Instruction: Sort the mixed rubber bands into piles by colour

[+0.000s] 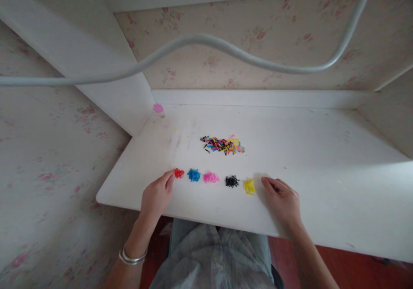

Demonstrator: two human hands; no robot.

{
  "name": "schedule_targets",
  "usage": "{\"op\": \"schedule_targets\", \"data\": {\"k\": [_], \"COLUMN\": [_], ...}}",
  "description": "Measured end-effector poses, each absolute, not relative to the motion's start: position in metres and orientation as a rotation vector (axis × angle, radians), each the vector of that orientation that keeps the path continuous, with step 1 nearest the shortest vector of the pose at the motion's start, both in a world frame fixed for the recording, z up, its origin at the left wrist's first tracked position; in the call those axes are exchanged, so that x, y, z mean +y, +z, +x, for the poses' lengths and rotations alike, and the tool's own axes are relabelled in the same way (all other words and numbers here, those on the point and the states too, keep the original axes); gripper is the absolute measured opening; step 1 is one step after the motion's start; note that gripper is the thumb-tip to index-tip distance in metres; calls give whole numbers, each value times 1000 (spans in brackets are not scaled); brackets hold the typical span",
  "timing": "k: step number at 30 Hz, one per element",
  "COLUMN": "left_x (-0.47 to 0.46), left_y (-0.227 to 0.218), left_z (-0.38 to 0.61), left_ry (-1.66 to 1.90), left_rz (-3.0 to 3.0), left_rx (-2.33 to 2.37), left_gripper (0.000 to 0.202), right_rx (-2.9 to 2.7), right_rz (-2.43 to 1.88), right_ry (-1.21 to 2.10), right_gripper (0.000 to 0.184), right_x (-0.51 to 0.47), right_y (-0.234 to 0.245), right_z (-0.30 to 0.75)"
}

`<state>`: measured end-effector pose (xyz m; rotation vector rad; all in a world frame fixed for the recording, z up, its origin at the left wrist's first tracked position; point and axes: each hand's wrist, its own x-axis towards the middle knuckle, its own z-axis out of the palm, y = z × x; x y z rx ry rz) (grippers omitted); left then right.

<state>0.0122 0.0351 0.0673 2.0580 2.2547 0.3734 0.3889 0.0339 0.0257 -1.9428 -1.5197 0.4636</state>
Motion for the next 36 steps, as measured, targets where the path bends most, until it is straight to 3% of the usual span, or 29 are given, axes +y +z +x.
{"op": "schedule_targets", "data": {"k": [7,16,27,36], "left_x": [27,36,25,13], "left_y": [68,71,37,16], "left_z": [-4,-1,7,11], "left_ry": [-21,-90,748,983], "left_rz": [2127,2290,1859,1628], "left_rx": [2310,2287,2375,2346], "left_gripper": [35,35,31,29], "right_rx": [-1504,-1498,-1404,-1859], "right_rz": [-1965,-1990,-1937,-1917], "right_ry": [467,462,650,448], "right_gripper": [44,42,43,32], "right_x": [34,34,58,149], "right_y": [26,25,21,39], "right_z": [386,385,395,371]}}
